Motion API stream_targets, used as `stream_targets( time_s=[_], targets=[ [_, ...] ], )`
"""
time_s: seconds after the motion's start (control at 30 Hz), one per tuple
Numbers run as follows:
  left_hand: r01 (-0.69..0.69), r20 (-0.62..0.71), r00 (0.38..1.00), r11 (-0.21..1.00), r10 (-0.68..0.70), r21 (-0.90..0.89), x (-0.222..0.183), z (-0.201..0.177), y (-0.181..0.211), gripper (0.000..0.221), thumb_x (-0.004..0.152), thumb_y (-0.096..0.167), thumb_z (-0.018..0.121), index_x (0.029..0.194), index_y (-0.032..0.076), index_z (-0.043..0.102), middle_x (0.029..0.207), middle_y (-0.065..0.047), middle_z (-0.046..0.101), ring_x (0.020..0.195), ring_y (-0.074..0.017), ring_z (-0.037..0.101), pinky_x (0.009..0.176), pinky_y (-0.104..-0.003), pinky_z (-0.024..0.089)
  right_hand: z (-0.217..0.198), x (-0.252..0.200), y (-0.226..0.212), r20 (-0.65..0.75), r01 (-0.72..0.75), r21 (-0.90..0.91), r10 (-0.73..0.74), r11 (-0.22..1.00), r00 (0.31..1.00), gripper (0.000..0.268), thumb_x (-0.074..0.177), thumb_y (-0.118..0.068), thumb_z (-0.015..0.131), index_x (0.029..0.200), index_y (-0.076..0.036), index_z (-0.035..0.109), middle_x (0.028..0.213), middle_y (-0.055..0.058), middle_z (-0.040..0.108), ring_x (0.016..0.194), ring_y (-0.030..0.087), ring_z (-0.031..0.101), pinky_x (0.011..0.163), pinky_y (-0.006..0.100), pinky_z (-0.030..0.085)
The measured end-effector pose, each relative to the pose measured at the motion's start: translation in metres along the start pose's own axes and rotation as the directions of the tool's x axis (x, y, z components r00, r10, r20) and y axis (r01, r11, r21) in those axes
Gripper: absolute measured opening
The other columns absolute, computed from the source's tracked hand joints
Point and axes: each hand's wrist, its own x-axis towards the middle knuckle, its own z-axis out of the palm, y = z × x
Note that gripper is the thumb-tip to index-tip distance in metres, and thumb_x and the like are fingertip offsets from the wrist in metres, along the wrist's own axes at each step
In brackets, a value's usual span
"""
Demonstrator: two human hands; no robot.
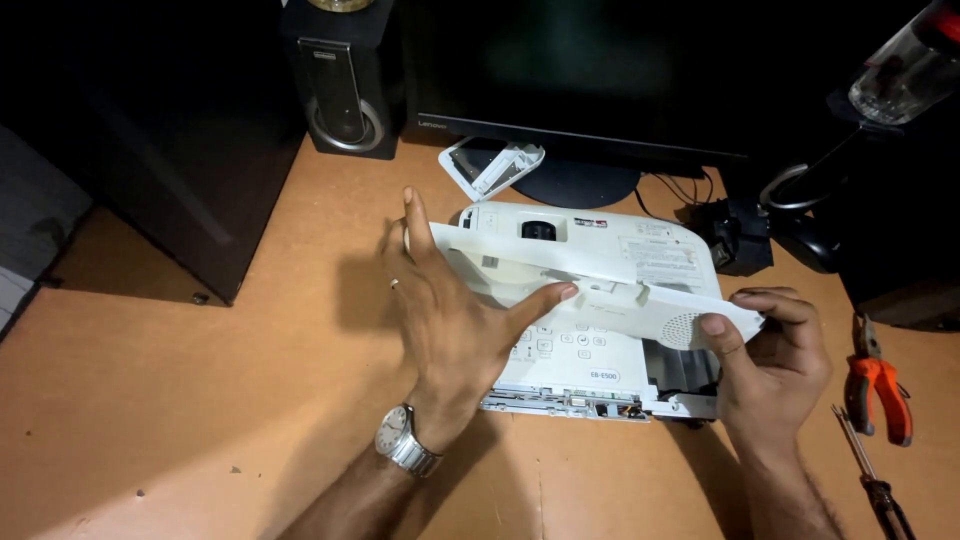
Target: The person is reassembling a projector by fitting the top plastic cover and securing it with screws using a screwdriver.
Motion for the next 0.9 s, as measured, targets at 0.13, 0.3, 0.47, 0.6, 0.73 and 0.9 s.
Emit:
stream_targets(
  time_s=[0.13,0.3,0.47,0.6,0.73,0.9],
  targets=[
    [-0.06,-0.019,0.998,0.991,0.058,-0.123,0.001,-0.002,-0.001,0.134,0.066,0.069,0.086,0.159,0.005,0.014,0.152,-0.029,0.032,0.145,-0.046,0.033,0.109,-0.06,0.044,0.0,0.002,0.002,-0.014,-0.03,0.016,0.03,0.999,0.999,0.026,0.099,-0.006,0.074,0.118,-0.001,0.056,0.116,0.013,0.059,0.112,0.022,0.058,0.094,0.03,0.05],
    [-0.058,0.003,0.998,0.977,0.06,-0.204,0.0,-0.008,0.003,0.12,0.074,0.06,0.085,0.158,0.006,0.019,0.149,-0.026,0.035,0.144,-0.0431,0.034,0.114,-0.057,0.039,-0.001,0.003,0.006,-0.045,-0.092,-0.003,0.092,0.996,0.995,0.025,0.1,-0.01,0.075,0.117,-0.003,0.059,0.117,0.01,0.059,0.109,0.018,0.058,0.089,0.027,0.048],
    [-0.129,-0.053,0.991,0.961,0.12,-0.245,0.0,-0.007,0.001,0.106,0.082,0.052,0.082,0.157,0.005,0.023,0.143,-0.019,0.037,0.139,-0.0365,0.04,0.109,-0.049,0.048,-0.001,0.003,0.008,-0.05,-0.161,0.069,0.165,0.984,0.985,0.026,0.099,-0.012,0.074,0.119,-0.003,0.06,0.118,0.008,0.061,0.107,0.016,0.061,0.084,0.024,0.052],
    [-0.198,-0.098,0.979,0.95,0.18,-0.243,0.001,-0.005,0.0,0.099,0.09,0.054,0.072,0.157,0.002,0.021,0.155,-0.025,0.032,0.149,-0.0426,0.034,0.121,-0.057,0.038,-0.002,0.002,0.009,-0.008,-0.113,0.072,0.114,0.991,0.994,0.024,0.101,-0.011,0.07,0.12,-0.002,0.059,0.119,0.009,0.057,0.109,0.018,0.058,0.087,0.026,0.05],
    [-0.153,-0.067,0.987,0.973,0.143,-0.172,0.002,-0.003,-0.001,0.122,0.075,0.056,0.089,0.158,0.003,0.016,0.157,-0.026,0.028,0.151,-0.0445,0.031,0.121,-0.06,0.036,-0.002,0.001,0.007,0.034,-0.068,0.069,0.066,0.995,0.997,0.022,0.101,-0.01,0.069,0.117,-0.004,0.056,0.115,0.01,0.057,0.108,0.019,0.057,0.086,0.027,0.048],
    [-0.162,-0.108,0.982,0.985,0.155,-0.059,0.001,-0.001,-0.002,0.133,0.067,0.067,0.09,0.158,0.003,0.016,0.156,-0.023,0.032,0.149,-0.0422,0.037,0.117,-0.059,0.043,-0.004,-0.001,0.009,0.065,-0.103,0.077,0.098,0.992,0.993,0.02,0.101,-0.009,0.068,0.115,-0.002,0.056,0.115,0.009,0.056,0.106,0.019,0.058,0.087,0.028,0.051]
  ],
)
